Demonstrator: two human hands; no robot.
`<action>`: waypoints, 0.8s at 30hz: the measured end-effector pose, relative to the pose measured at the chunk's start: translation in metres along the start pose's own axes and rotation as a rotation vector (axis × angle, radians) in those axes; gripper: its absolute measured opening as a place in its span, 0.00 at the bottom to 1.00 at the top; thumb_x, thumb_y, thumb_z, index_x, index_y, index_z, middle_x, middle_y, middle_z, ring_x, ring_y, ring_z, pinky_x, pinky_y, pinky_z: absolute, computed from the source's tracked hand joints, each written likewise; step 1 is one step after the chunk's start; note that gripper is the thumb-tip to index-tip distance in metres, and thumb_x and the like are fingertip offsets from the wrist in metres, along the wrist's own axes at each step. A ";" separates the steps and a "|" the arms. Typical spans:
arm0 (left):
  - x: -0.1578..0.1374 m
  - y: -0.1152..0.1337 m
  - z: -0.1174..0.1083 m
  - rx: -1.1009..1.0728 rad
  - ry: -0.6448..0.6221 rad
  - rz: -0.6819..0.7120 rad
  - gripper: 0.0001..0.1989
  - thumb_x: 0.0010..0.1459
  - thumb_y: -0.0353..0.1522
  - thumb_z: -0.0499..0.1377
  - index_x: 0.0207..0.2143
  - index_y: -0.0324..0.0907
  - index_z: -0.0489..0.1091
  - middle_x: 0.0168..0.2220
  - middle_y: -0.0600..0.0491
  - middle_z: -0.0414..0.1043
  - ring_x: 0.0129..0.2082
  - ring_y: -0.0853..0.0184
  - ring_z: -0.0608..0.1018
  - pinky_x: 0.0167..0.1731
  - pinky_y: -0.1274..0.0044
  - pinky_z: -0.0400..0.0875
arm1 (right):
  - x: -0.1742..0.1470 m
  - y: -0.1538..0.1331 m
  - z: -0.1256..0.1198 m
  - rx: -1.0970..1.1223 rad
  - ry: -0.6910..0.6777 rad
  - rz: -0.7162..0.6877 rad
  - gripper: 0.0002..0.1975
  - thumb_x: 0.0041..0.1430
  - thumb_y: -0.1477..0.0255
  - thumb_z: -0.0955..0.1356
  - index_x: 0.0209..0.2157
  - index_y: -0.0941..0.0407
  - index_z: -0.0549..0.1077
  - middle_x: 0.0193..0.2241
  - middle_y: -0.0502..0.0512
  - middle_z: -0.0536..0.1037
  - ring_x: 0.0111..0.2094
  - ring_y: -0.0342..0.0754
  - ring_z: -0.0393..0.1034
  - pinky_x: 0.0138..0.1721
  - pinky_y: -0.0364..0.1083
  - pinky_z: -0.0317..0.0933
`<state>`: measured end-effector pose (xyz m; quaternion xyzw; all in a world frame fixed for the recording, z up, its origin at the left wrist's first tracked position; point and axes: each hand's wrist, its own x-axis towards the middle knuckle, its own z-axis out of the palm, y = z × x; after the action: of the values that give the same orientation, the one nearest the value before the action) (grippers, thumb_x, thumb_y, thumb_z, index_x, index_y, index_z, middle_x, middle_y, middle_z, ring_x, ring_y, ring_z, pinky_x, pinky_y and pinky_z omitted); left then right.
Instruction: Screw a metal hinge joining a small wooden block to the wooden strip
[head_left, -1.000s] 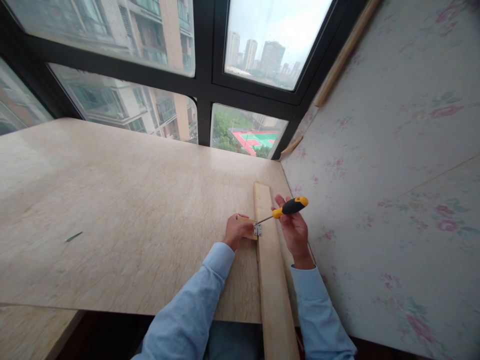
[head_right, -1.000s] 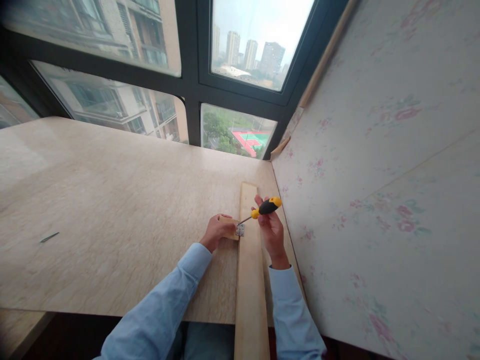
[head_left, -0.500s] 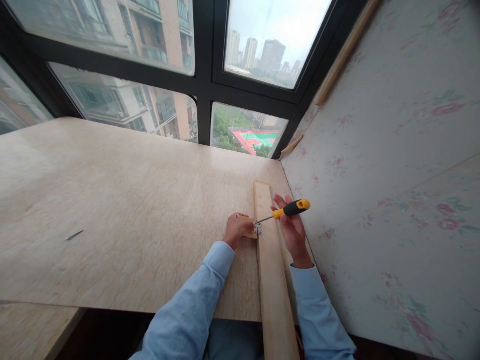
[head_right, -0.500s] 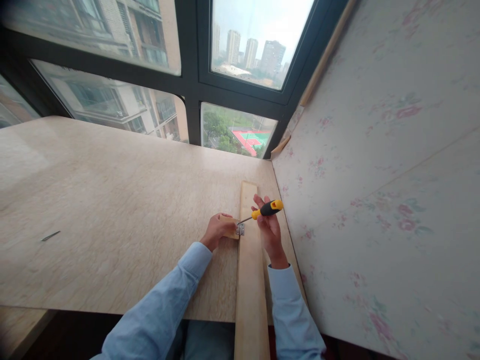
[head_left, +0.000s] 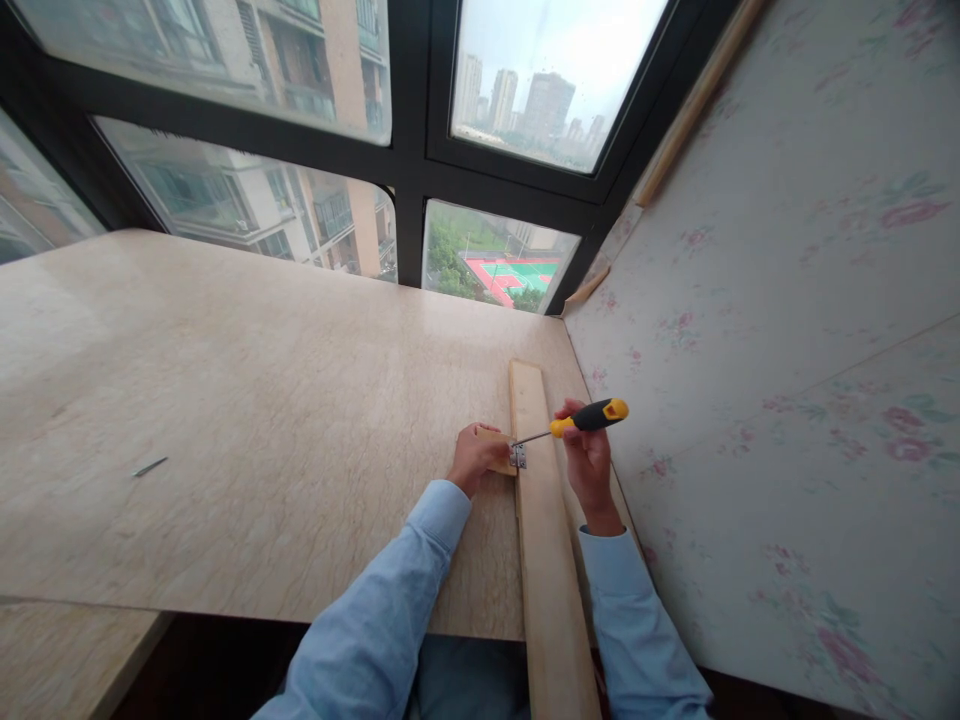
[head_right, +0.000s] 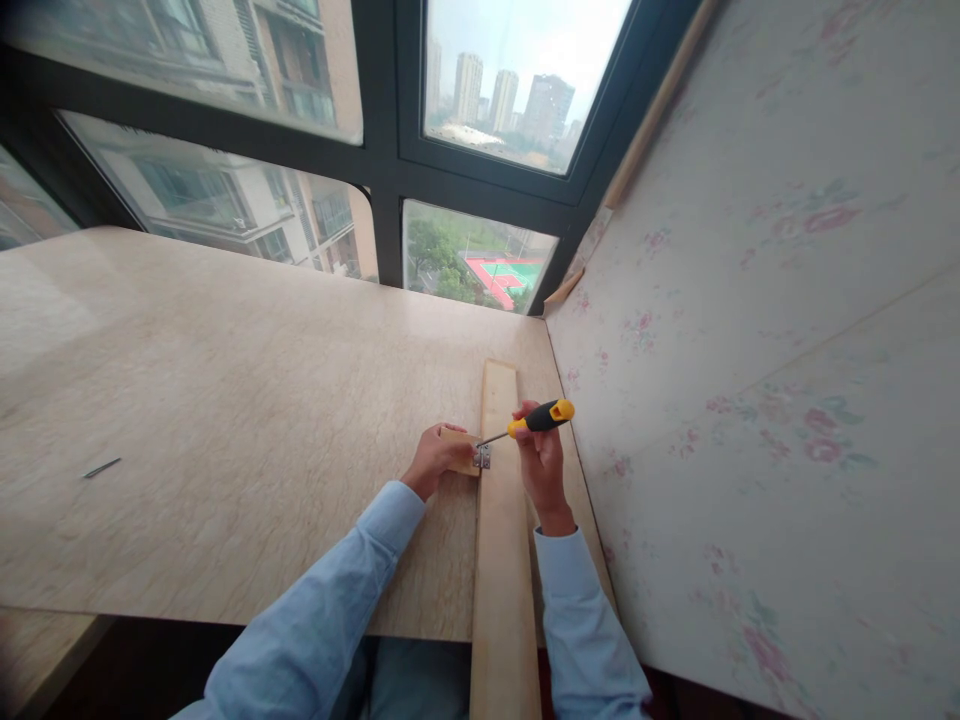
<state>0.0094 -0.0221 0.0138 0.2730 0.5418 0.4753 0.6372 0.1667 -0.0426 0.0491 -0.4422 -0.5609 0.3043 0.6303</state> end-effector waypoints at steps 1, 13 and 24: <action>0.000 0.000 0.000 -0.010 0.000 0.007 0.18 0.30 0.21 0.65 0.27 0.40 0.66 0.22 0.56 0.69 0.22 0.68 0.72 0.22 0.78 0.67 | 0.000 -0.002 0.000 0.033 -0.045 0.004 0.21 0.59 0.59 0.68 0.52 0.52 0.70 0.48 0.57 0.75 0.50 0.52 0.70 0.52 0.54 0.64; -0.002 0.000 0.000 -0.024 -0.002 0.049 0.19 0.28 0.22 0.65 0.28 0.39 0.67 0.21 0.57 0.69 0.20 0.70 0.71 0.19 0.81 0.65 | 0.001 0.004 -0.002 -0.022 0.116 0.032 0.22 0.39 0.66 0.79 0.36 0.55 0.74 0.33 0.52 0.79 0.35 0.50 0.75 0.44 0.55 0.70; -0.001 0.000 0.001 -0.042 -0.003 0.027 0.18 0.28 0.21 0.65 0.27 0.39 0.67 0.20 0.57 0.68 0.20 0.70 0.71 0.19 0.80 0.65 | -0.001 -0.011 0.005 0.246 -0.080 -0.006 0.27 0.62 0.65 0.67 0.61 0.45 0.60 0.64 0.56 0.61 0.62 0.53 0.59 0.61 0.61 0.54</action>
<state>0.0099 -0.0228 0.0146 0.2676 0.5271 0.4949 0.6369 0.1603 -0.0465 0.0583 -0.3474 -0.5456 0.3862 0.6576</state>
